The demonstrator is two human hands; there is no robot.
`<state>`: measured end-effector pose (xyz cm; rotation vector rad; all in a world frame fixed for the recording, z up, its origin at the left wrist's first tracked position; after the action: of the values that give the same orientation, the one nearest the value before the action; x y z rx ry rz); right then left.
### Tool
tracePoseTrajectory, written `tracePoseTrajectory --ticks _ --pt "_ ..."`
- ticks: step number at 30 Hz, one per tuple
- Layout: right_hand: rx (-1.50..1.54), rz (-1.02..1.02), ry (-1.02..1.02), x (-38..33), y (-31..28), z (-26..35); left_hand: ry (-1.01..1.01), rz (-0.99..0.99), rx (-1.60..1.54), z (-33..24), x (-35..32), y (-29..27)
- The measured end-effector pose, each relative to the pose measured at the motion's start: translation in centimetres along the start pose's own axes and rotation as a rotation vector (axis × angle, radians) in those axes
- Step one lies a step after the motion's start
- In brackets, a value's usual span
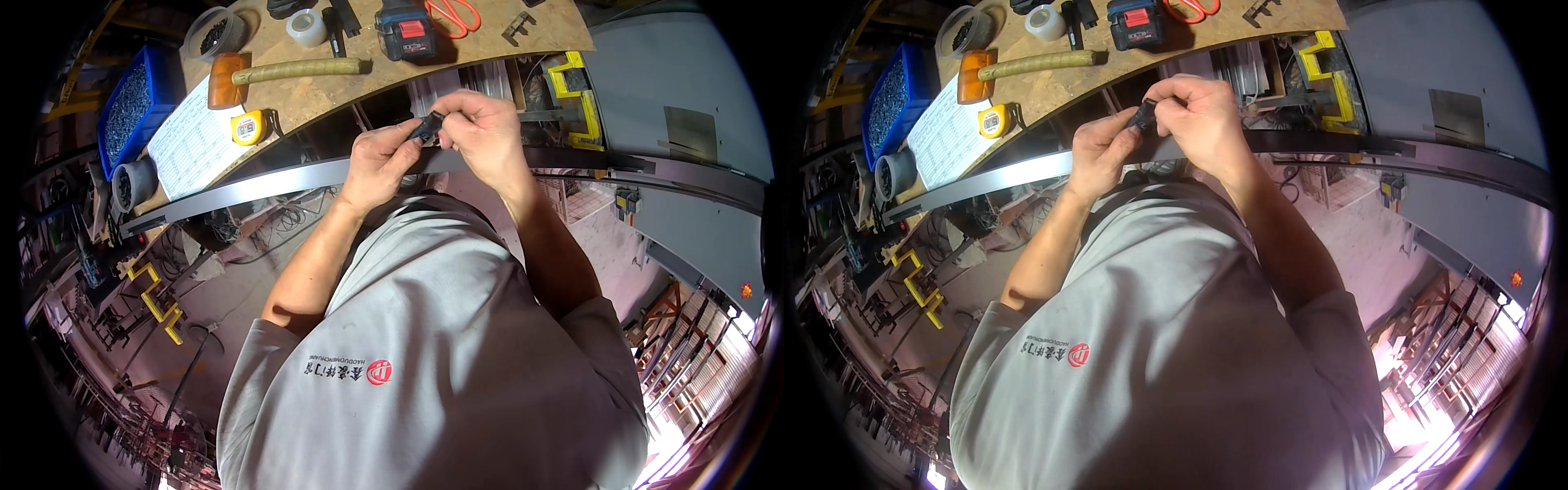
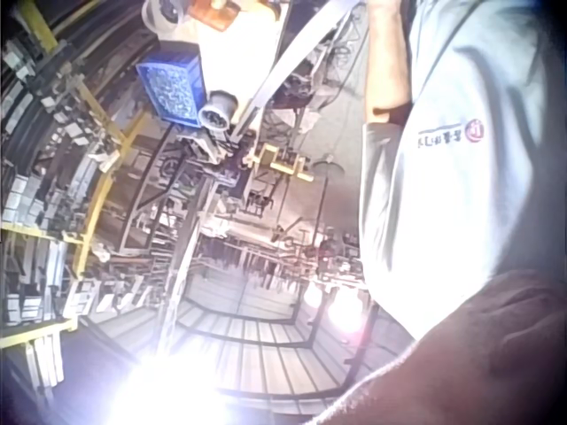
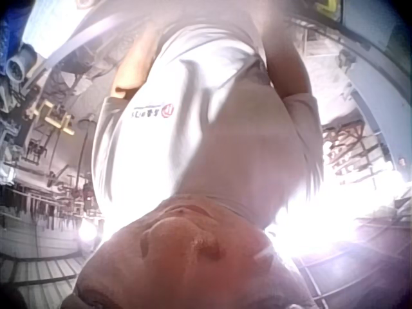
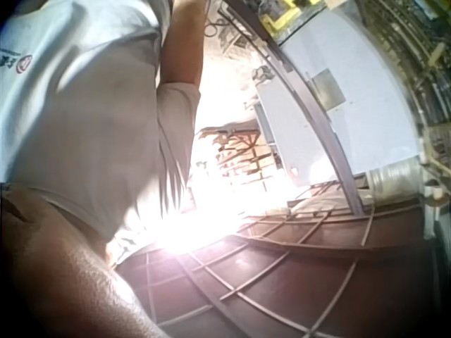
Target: The person uses a cordless drill to fasten a black rubber seal onto a metal frame. They then use an angle grinder to cut and smooth the metal frame, generating sparks. Finally, they apply a black adhesive strip to the edge of the metal frame.
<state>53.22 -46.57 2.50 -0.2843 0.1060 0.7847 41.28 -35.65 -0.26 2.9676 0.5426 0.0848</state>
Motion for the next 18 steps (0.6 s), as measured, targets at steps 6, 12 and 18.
tracePoseTrajectory --ticks 6,12,18 --pt "0.153 0.006 0.062 -0.1 0.1 -0.6 -0.004 0.012 -0.051 0.3 0.1 0.0" --pt "-0.024 0.008 0.075 0.0 0.1 -0.4 0.014 -0.034 -0.020 0.7 0.0 -0.4" --pt "0.267 0.042 0.142 -0.4 0.2 -2.0 0.022 -0.017 -0.086 0.6 0.1 -0.2"
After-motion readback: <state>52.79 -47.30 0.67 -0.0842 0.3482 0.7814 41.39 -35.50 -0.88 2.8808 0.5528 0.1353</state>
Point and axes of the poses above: each hand's wrist, its own x-axis towards the middle knuckle, its own y-axis out of the palm, z = x × y, the point moved 8 cm from there along x, towards the middle knuckle, and after that the axes turned 8 degrees about -x, right-handed, at the moved point
